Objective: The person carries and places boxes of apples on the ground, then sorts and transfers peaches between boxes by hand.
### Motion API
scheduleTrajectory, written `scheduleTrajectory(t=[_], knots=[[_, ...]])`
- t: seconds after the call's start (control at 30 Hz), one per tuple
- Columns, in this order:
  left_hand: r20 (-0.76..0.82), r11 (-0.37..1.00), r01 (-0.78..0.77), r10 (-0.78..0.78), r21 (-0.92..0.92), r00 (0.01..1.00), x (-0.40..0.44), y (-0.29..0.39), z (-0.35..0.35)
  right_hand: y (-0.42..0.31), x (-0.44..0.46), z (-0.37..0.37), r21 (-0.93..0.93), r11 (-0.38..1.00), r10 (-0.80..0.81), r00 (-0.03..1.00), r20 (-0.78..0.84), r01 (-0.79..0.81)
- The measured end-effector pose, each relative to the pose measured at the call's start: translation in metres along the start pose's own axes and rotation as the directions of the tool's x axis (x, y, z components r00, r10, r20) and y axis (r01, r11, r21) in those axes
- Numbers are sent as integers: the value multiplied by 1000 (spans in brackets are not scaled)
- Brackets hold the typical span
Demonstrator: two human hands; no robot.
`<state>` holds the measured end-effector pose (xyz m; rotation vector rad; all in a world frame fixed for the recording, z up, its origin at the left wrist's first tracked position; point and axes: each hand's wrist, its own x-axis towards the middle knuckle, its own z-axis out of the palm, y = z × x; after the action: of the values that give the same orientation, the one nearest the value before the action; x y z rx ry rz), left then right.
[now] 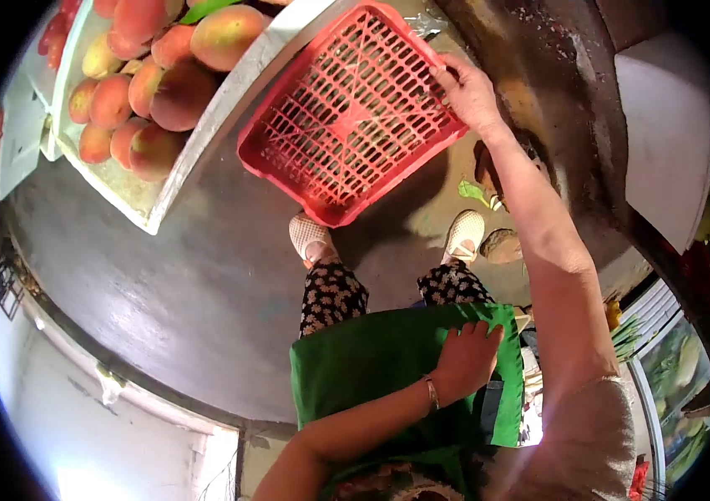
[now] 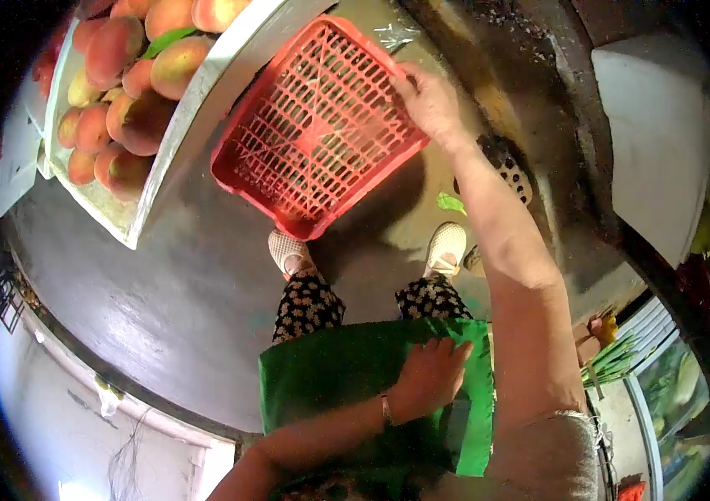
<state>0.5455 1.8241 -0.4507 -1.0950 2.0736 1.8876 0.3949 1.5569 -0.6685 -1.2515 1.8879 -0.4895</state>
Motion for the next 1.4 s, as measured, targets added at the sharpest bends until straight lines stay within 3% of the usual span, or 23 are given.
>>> scheduleTrajectory(t=[0.1,0.17,0.23,0.27,0.3,0.37,0.4,0.43,0.5,0.53,0.63,0.7,0.73,0.77,0.8,0.83,0.87,1.03,1.13,1.23,1.33,1.4], knots=[[-7,1000,7,-7,-1,1000,3,-1,-2,0,-24,-3,65,996,49,989,138,-58],[4,1000,12,-13,8,1000,3,1,-6,8,-50,4,282,944,109,969,223,-171],[12,999,8,-8,35,1000,4,-2,-14,33,-81,16,245,964,52,979,196,-100],[10,1000,8,-8,24,1000,5,-2,-16,25,-89,12,225,964,83,964,253,-142],[15,1000,10,-10,6,1000,2,-1,-15,41,-94,19,318,921,123,943,309,-225],[13,999,-21,21,35,1000,-7,-9,6,48,-81,5,509,658,284,809,515,-555],[7,998,-40,40,57,999,-8,-11,11,87,-68,9,464,617,447,768,459,-636],[0,995,-59,59,79,998,-10,-13,15,88,-50,0,534,529,436,751,495,-660],[7,993,-53,53,101,999,-8,-16,15,73,-22,3,613,591,516,830,212,-524],[8,994,-51,51,100,999,-8,-15,13,67,-9,5,637,537,572,794,207,-553],[-2,998,-52,52,43,999,-10,-17,12,91,25,28,695,414,626,738,251,-587],[-46,996,-68,71,64,996,-12,-17,15,126,46,50,664,313,470,718,513,-679],[-58,995,-71,76,71,995,-7,-13,-2,122,54,63,666,357,493,738,461,-655],[44,1000,4,-4,-2,999,-1,-5,-19,122,54,69,666,354,494,736,463,-657],[150,994,86,-75,-69,986,4,0,-33,91,51,66,710,357,603,730,320,-607],[152,994,88,-76,-71,985,3,0,-32,74,47,64,747,370,697,696,170,-552],[132,992,77,-63,-100,989,2,0,-33,109,58,74,728,350,677,697,238,-589],[117,988,87,-72,-128,990,3,3,-33,97,56,74,755,354,624,741,249,-552],[142,991,89,-75,-95,987,-3,-2,-17,101,54,73,785,319,591,759,273,-531],[12,998,15,-16,63,1000,-14,-11,24,65,53,64,821,262,646,724,241,-507],[128,1000,22,-19,-20,992,-10,-8,22,62,54,72,808,196,659,685,311,-556],[60,998,38,-35,-48,998,-14,-11,30,84,66,75,788,252,578,740,343,-562]])
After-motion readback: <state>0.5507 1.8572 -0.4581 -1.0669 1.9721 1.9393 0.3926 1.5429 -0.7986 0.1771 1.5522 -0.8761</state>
